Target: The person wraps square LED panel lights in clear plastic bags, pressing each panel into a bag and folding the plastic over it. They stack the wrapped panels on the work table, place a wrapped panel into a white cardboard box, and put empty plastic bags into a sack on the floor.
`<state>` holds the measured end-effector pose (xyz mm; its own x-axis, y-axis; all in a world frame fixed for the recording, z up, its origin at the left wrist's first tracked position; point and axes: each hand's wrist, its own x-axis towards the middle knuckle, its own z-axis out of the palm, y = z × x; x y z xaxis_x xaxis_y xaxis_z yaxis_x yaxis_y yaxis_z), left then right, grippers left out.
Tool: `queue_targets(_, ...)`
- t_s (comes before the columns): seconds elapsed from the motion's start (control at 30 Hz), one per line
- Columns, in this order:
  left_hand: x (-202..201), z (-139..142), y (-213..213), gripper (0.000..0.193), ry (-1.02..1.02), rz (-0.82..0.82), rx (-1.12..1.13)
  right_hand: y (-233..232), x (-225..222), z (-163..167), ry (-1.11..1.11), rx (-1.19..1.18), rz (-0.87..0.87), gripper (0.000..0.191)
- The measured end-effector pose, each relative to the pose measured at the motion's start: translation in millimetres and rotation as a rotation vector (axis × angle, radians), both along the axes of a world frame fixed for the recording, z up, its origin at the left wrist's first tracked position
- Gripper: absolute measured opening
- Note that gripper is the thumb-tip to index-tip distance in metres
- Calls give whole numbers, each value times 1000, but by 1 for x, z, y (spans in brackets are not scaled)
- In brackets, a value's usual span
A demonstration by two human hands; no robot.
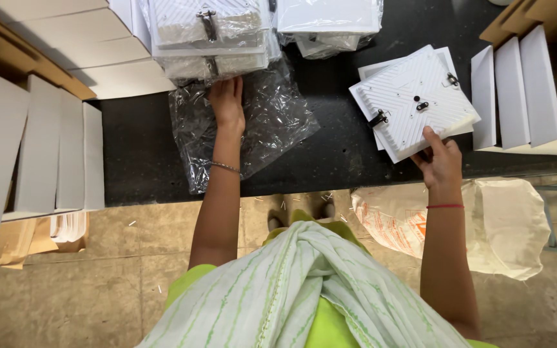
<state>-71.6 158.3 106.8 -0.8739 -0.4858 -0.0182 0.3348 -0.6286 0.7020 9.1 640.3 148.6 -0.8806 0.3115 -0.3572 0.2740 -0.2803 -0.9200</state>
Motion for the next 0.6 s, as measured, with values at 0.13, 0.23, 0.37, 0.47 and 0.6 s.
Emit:
queue_targets(0.13, -20, 12, -5, 37, -181, 116, 28, -1, 1, 4, 26, 170, 74, 40)
queue_targets(0.23, -26, 21, -6, 40, -228, 167, 23, 0, -2, 12, -65, 339, 122, 44)
queue_targets(0.37, -35, 29, -2, 35, -289, 183, 73, -1, -13, 14, -16, 345, 91, 43)
queue_targets(0.47, -46, 32, 0, 33, -272, 217, 88, 1, -28, 11, -10, 362, 72, 45)
queue_targets(0.6, -61, 42, -3, 28, -276, 297, 104, 13, -39, 10, -23, 338, 105, 44)
